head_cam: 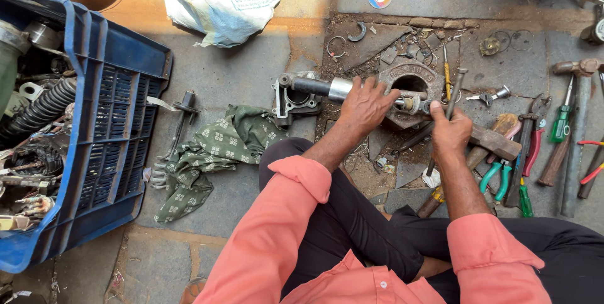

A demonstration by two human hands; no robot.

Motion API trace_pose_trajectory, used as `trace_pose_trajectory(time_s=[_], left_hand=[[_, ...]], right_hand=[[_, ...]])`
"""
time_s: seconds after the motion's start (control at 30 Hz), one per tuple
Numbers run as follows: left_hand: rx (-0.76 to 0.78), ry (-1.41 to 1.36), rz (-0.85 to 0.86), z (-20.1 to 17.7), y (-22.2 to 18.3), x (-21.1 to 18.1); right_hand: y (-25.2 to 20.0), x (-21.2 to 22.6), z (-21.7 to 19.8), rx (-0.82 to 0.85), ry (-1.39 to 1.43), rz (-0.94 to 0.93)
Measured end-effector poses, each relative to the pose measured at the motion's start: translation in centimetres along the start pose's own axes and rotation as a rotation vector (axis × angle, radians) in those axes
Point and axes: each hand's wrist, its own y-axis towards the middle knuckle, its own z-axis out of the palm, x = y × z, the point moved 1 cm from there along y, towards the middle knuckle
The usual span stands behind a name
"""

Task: The person sits on the floor and uses a hammer and metal rod to tap a cylindrical component into a metal housing. They repeatedly adjust the assembly, strike the rod, and use pliers to manipulate small parts within the housing.

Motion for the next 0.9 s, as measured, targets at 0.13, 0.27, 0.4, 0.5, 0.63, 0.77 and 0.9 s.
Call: trace_pose_trajectory(time_s=[0.13, 0.27, 0.4, 0.5, 0.63, 0.77, 0.9], left_hand=[[0.261, -0.117, 0.0, 0.1, -0.9, 0.4], [0.324, -0.261, 0.019, -3.0, -0.5, 3.6], [0.296, -0.18, -0.113, -7.1, -3.0, 8.6], [0.449, -0.049, -0.212, -8.1, -5.5, 11.5], [0.418, 0.015, -0.189, -7.2, -6.9, 12.7], [0.369, -0.024, -0.106, -6.3, -7.0, 14.1], [0.274, -0.049, -0.016, -4.7, -8.7, 14.6]], right_hand=[[-1.2, -0.1, -0.8, 0.028, -0.275, -0.108], [-0.8, 1.7, -0.2, 0.043, -0.347, -0.052], [-0.8, 2.0, -0.3, 0.048, -0.397, -0.137], [-0.9, 1.6, -0.3, 0.05, -0.408, -0.147], [-0.9, 1.6, -0.3, 0.035, -0.394, -0.146], [-0.4, 1.5, 0.1, 0.058, -0.403, -0.093], [-0.4, -0.1, 0.2, 0.009, -0.43, -0.28]])
